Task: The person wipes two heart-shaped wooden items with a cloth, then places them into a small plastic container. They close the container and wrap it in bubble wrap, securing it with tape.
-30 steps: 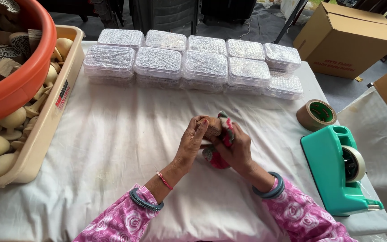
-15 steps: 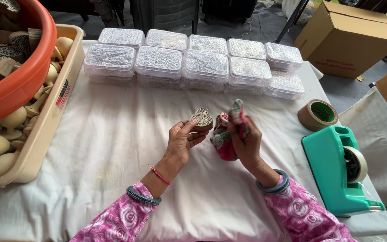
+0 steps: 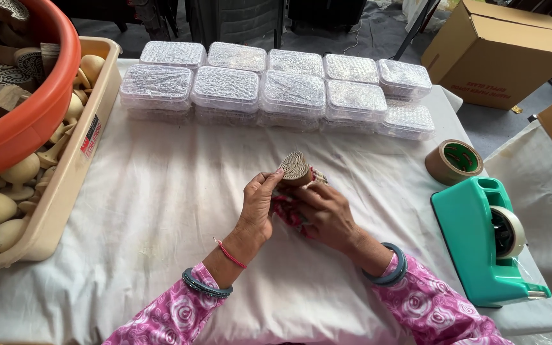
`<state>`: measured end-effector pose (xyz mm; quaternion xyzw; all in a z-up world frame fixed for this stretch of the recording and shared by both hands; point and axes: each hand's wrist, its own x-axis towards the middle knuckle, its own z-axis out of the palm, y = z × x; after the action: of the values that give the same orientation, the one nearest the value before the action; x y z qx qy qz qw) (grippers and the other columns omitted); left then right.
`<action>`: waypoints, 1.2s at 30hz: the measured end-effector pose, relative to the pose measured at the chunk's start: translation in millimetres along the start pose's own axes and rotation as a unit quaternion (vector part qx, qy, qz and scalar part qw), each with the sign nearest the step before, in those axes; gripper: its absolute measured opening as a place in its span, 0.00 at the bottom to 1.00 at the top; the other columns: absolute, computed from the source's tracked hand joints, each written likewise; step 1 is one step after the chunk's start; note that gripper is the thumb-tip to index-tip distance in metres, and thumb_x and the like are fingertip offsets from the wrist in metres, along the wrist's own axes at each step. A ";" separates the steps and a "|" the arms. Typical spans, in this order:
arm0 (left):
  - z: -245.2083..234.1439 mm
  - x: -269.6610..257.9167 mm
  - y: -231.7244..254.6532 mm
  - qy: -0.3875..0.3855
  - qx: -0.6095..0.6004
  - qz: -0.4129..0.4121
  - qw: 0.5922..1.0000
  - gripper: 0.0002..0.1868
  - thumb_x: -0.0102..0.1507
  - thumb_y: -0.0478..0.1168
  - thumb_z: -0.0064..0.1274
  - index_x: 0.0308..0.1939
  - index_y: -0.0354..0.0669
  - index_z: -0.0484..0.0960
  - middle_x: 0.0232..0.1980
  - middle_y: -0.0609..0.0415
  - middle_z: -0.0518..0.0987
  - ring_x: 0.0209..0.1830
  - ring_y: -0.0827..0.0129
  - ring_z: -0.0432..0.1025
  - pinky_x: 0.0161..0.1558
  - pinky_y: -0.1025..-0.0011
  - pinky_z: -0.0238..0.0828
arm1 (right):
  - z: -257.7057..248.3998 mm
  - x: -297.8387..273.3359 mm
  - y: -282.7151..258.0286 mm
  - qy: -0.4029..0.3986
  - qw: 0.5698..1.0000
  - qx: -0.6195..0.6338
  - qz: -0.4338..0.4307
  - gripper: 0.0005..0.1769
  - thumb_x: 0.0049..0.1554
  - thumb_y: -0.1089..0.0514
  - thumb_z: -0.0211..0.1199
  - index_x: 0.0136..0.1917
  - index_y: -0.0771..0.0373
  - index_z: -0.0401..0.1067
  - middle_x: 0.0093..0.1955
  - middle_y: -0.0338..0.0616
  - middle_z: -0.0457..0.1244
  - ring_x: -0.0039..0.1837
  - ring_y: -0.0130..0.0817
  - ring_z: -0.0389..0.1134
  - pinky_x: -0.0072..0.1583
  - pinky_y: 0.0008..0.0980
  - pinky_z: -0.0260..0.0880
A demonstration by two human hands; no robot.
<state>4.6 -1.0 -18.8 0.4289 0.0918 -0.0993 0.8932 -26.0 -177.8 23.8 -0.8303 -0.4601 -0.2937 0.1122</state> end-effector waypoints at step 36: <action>12.4 -20.4 6.2 -0.118 0.478 0.332 0.805 0.46 0.58 0.21 0.51 0.78 0.45 0.54 0.59 0.40 0.80 0.56 0.54 0.79 0.55 0.62 0.81 | 6.8 -12.0 20.8 0.160 0.893 0.298 0.298 0.08 0.66 0.61 0.60 0.55 0.69 0.73 0.59 0.48 0.66 0.56 0.38 0.70 0.57 0.29 0.70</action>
<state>-12.5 -4.9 -1.5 0.7905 -0.2214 0.1220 0.5578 -11.0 -194.6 12.9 -0.7980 -0.2323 -0.2249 0.5086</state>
